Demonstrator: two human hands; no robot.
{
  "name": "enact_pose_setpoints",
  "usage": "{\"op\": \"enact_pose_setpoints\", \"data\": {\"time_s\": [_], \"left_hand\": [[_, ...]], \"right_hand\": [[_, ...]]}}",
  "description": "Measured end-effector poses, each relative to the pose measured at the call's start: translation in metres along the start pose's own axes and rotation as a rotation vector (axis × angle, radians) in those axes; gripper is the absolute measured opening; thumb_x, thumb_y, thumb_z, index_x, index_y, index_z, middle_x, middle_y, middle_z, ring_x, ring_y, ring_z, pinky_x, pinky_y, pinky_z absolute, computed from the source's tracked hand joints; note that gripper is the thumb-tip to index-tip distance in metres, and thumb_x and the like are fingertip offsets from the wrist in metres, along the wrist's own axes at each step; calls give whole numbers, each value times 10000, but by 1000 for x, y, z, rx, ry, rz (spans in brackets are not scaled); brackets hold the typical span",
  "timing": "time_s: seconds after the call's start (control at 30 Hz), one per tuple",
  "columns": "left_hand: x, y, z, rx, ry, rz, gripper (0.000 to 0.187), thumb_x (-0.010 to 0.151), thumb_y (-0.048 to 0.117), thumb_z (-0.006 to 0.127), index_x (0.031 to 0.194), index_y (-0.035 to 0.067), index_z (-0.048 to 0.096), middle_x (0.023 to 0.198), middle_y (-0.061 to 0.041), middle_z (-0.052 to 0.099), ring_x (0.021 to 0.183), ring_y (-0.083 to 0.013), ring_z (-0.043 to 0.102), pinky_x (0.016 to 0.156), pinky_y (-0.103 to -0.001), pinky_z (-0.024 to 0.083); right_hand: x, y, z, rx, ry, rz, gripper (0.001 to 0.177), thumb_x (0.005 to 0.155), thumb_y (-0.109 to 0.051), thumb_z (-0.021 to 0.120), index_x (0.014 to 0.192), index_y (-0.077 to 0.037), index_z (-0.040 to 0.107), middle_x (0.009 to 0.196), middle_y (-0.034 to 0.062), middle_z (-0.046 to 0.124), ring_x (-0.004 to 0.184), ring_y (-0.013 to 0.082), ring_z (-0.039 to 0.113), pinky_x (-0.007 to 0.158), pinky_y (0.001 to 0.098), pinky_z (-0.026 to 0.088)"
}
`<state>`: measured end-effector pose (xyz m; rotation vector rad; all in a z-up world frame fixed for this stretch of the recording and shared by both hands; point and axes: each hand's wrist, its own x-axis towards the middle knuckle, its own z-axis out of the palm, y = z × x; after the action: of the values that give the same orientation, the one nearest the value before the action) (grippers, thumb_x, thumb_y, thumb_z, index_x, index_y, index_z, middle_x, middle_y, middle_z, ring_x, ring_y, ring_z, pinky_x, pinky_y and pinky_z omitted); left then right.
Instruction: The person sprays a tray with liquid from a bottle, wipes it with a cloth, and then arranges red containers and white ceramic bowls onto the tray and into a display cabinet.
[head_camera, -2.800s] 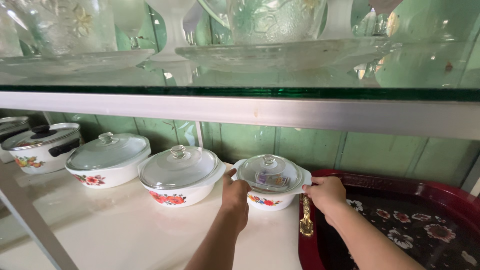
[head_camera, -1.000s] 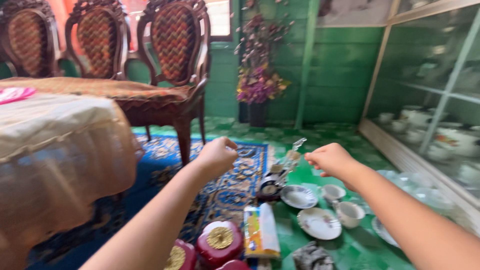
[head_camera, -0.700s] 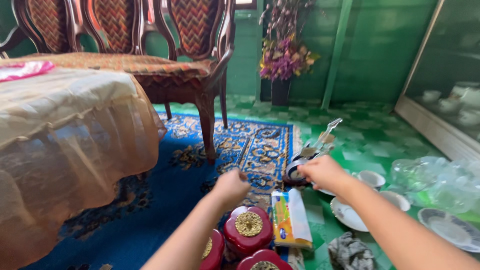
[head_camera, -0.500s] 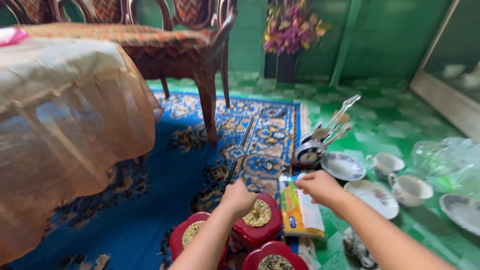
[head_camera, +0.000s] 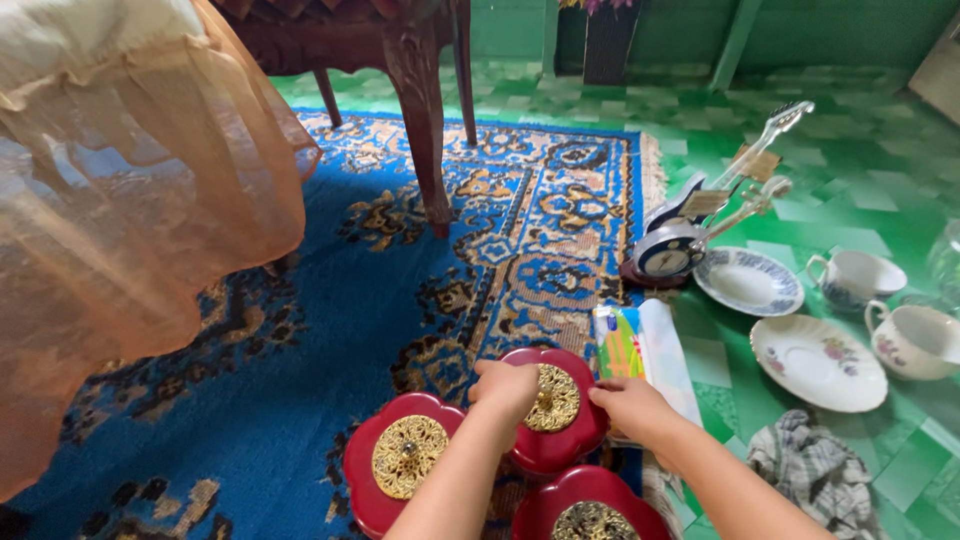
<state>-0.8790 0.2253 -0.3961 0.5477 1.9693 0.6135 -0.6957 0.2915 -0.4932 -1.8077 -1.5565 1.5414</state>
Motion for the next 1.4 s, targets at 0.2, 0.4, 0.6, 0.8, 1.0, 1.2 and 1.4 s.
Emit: {"op": "enact_pose_setpoints", "data": {"time_s": [0.2,0.4,0.6,0.8,1.0,1.2,1.4], "left_hand": [[5,17,8,24,63,-40,877,897,291,648,1602,83,170,1625,-276,228,1478,-456,298,1176,-574,378],[12,52,24,88,244,128,839,883,332,702,1534,11,281,1600,-292,216,1480,-482,192,1152,-580,355],[-34,109,40,110,170,260,754,907,341,650,1529,84,309,1617,-131,265,1516,-386,184,1096,-718,353],[-61,164,100,122,143,553,677,895,264,657,1475,37,392,1547,-197,379,1447,-454,278,1111,-669,349],[-125,207,164,214,48,712,575,884,238,646,1379,32,440,1412,-185,533,1367,-428,427,1112,-593,366],[-199,246,229,274,-59,987,518,886,159,632,1334,-36,458,1192,-240,719,1217,-447,577,1120,-488,389],[-282,266,310,45,-279,903,505,834,130,645,1325,76,540,1316,-190,650,1254,-399,609,1009,-476,534]], "right_hand": [[-6,-20,2,105,4,116,545,942,-297,653,1456,-130,584,1318,88,722,1168,220,682,916,390,553],[-27,-55,-10,364,106,134,450,945,-243,606,1389,-171,604,1372,88,663,1259,297,606,886,628,522],[-41,-67,-79,680,185,52,441,915,-233,623,1337,-234,495,1235,85,619,1157,329,606,880,656,532],[-98,-65,-168,674,271,-53,549,853,-341,703,1357,-302,490,1263,108,607,1107,293,554,911,524,462],[-185,-66,-240,810,402,-106,738,800,-378,681,1461,-338,355,1362,203,542,1109,415,640,903,658,558],[-263,-43,-328,802,425,-117,633,828,-470,618,1424,-345,445,1376,166,590,1095,415,660,904,603,567],[-328,9,-433,881,443,-90,623,862,-451,568,1337,-49,565,1210,263,698,1057,417,710,906,608,598]]}}
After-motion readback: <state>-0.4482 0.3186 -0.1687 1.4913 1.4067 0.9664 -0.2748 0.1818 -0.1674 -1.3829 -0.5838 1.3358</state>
